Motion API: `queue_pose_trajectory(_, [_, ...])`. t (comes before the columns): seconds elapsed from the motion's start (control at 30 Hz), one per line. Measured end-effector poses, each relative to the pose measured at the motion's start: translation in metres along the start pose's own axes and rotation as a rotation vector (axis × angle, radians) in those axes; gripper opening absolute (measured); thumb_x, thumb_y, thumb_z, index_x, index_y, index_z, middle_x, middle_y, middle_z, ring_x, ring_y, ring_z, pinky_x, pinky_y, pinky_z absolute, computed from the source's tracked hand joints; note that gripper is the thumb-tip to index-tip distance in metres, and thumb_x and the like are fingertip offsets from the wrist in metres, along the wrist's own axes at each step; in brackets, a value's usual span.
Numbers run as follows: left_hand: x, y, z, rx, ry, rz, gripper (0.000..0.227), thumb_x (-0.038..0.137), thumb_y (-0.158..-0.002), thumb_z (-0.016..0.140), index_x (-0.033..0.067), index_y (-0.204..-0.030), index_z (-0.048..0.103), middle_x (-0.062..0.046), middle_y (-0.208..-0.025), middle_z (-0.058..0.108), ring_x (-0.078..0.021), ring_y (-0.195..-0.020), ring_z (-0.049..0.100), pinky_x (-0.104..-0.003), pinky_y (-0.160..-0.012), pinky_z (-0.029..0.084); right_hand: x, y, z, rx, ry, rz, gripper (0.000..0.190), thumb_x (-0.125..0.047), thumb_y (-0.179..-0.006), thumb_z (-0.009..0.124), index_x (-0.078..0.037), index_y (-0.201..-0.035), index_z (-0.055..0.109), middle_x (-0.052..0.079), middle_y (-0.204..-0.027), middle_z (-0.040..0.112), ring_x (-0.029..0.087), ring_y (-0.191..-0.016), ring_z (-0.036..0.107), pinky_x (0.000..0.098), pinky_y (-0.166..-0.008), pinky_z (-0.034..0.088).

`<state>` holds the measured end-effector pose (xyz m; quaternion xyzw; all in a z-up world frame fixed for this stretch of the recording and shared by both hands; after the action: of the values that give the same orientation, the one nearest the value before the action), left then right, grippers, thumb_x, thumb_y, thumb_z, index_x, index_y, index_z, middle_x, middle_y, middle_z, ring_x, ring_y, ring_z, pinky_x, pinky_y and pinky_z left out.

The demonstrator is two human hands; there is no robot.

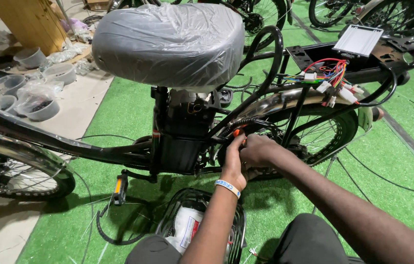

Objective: The person is assembling the rear section of an electric bicycle, specifically working on the chain and motor area. They use their hands to align the chain and then use orange-handled pliers to secure or adjust components near the rear wheel and motor.

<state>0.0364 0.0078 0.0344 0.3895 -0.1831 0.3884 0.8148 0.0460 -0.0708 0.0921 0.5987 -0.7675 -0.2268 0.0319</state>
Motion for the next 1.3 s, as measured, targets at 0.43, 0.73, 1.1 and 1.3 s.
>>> queue_pose_trajectory(0.43, [-0.003, 0.011, -0.016, -0.018, -0.229, 0.129, 0.037, 0.055, -0.086, 0.062, 0.0183, -0.085, 0.063, -0.003, -0.08, 0.062, -0.0203, -0.076, 0.063, -0.032, -0.064, 0.051, 0.003, 0.053, 0.004, 0.031, -0.187, 0.027, 0.049, -0.037, -0.081, 0.05, -0.005, -0.116, 0.062, 0.023, -0.107, 0.067, 0.042, -0.107, 0.064, 0.0521, -0.089, 0.051])
queue_pose_trajectory(0.73, [0.002, -0.012, -0.039, 0.182, -0.302, 0.325, 0.04, 0.042, -0.087, 0.064, 0.0028, -0.088, 0.057, -0.014, -0.086, 0.059, -0.0261, -0.082, 0.059, -0.043, -0.07, 0.051, 0.02, -0.01, 0.01, -0.077, -0.778, -0.003, 0.033, -0.023, -0.079, 0.06, 0.003, -0.097, 0.069, 0.019, -0.084, 0.064, 0.032, -0.082, 0.065, 0.0482, -0.065, 0.055])
queue_pose_trajectory(1.1, [0.004, -0.013, -0.026, 0.162, -0.482, 0.359, 0.032, 0.039, -0.089, 0.063, 0.0106, -0.077, 0.072, -0.006, -0.066, 0.063, -0.0173, -0.062, 0.064, -0.03, -0.058, 0.054, 0.032, -0.008, 0.001, -0.044, -0.569, 0.001, 0.034, -0.024, -0.078, 0.063, 0.002, -0.099, 0.069, 0.023, -0.093, 0.067, 0.036, -0.083, 0.071, 0.0477, -0.06, 0.059])
queue_pose_trajectory(1.3, [-0.018, -0.029, -0.028, 0.185, -0.331, 0.283, 0.027, 0.027, -0.093, 0.057, 0.0064, -0.103, 0.071, -0.011, -0.094, 0.07, -0.0236, -0.087, 0.068, -0.038, -0.082, 0.052, -0.003, 0.041, -0.017, -0.018, -0.173, -0.015, 0.048, -0.044, -0.076, 0.056, -0.009, -0.109, 0.065, 0.019, -0.103, 0.068, 0.037, -0.105, 0.065, 0.0506, -0.086, 0.053])
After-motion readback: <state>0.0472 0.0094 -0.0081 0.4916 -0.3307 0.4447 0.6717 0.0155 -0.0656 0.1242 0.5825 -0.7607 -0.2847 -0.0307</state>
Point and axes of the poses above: each hand's wrist, its own y-axis away from the middle knuckle, its own z-axis out of the palm, x = y × z, the point moved 5 cm from there along -y, towards the middle knuckle
